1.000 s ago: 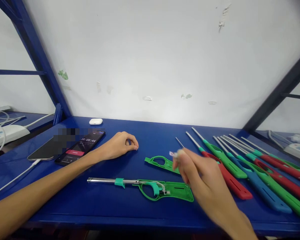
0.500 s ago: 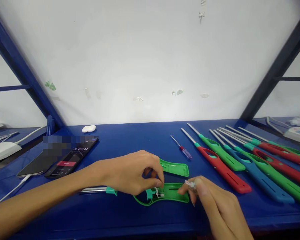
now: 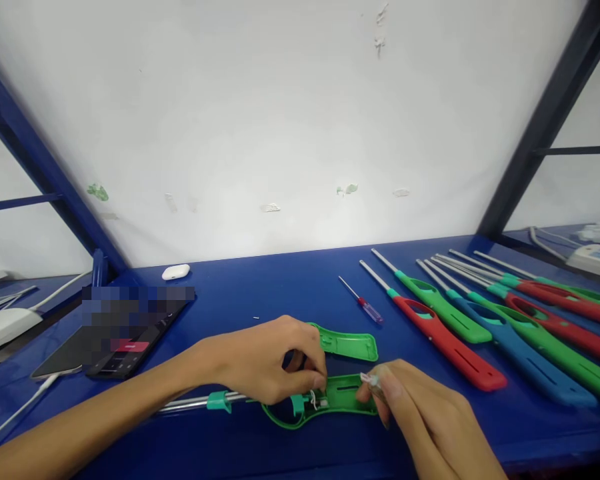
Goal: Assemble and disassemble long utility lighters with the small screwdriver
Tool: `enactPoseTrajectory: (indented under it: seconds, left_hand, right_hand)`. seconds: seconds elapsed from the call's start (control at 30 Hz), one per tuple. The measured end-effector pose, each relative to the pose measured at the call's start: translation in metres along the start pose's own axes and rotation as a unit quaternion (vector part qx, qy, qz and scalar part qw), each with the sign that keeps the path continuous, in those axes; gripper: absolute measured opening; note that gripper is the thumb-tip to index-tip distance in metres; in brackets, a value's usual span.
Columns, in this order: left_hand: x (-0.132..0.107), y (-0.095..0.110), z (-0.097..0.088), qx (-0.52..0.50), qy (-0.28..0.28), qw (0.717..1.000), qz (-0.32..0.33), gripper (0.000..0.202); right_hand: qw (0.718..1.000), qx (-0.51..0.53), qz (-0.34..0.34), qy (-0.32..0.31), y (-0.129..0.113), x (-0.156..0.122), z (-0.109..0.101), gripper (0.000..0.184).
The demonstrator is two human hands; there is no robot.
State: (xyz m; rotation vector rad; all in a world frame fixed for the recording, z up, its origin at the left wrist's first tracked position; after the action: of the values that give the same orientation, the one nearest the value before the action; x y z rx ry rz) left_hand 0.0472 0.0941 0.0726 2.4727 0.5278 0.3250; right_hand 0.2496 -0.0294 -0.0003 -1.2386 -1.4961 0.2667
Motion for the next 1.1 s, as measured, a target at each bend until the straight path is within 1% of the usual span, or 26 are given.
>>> enactPoseTrajectory:
  seconds: [0.1,0.33,0.57,0.67,0.87,1.1]
  left_hand:
    - [0.0,0.0,-0.003,-0.017,0.005,1.0,0.005,0.017]
    - [0.001,0.001,-0.002,-0.039,0.002,0.999,0.01,0.014]
    - [0.003,0.003,0.001,-0.033,-0.002,0.999,0.012,0.011]
    - [0.004,0.004,0.0,-0.037,-0.004,0.999,0.008,0.01]
    - [0.001,0.002,-0.008,-0.042,-0.01,0.999,-0.028,0.01]
    - [-0.002,-0.002,-0.013,-0.051,-0.026,0.995,-0.08,0.005]
  right_hand:
    - [1.0,-0.003,-0.009,-0.006,0.0,-0.001,0.001,0.046]
    - [1.0,-0.004,0.019,0.007,-0.004,-0.001,0.004,0.048]
    - [1.0,-0.005,-0.02,0.0,-0.001,-0.001,0.005,0.047]
    - [0.999,0.005,-0.039,0.009,0.001,-0.001,0.005,0.045]
    - [1.0,-0.011,-0.012,-0.004,-0.003,-0.001,0.004,0.046]
    - [1.0,-0.013,-0.021,-0.007,-0.002,-0.001,0.002,0.045]
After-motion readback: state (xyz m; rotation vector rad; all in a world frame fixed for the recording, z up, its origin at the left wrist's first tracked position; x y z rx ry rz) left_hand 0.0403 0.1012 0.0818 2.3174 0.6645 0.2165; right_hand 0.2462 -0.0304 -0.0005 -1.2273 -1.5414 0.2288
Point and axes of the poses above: each hand's wrist, its own x-axis towards the middle knuckle, its own z-axis out of the palm, y = z × x, the point moved 1 cm from there along x, towards the middle knuckle, and after that the axes turned 13 degrees about y, right-handed, at the moved point
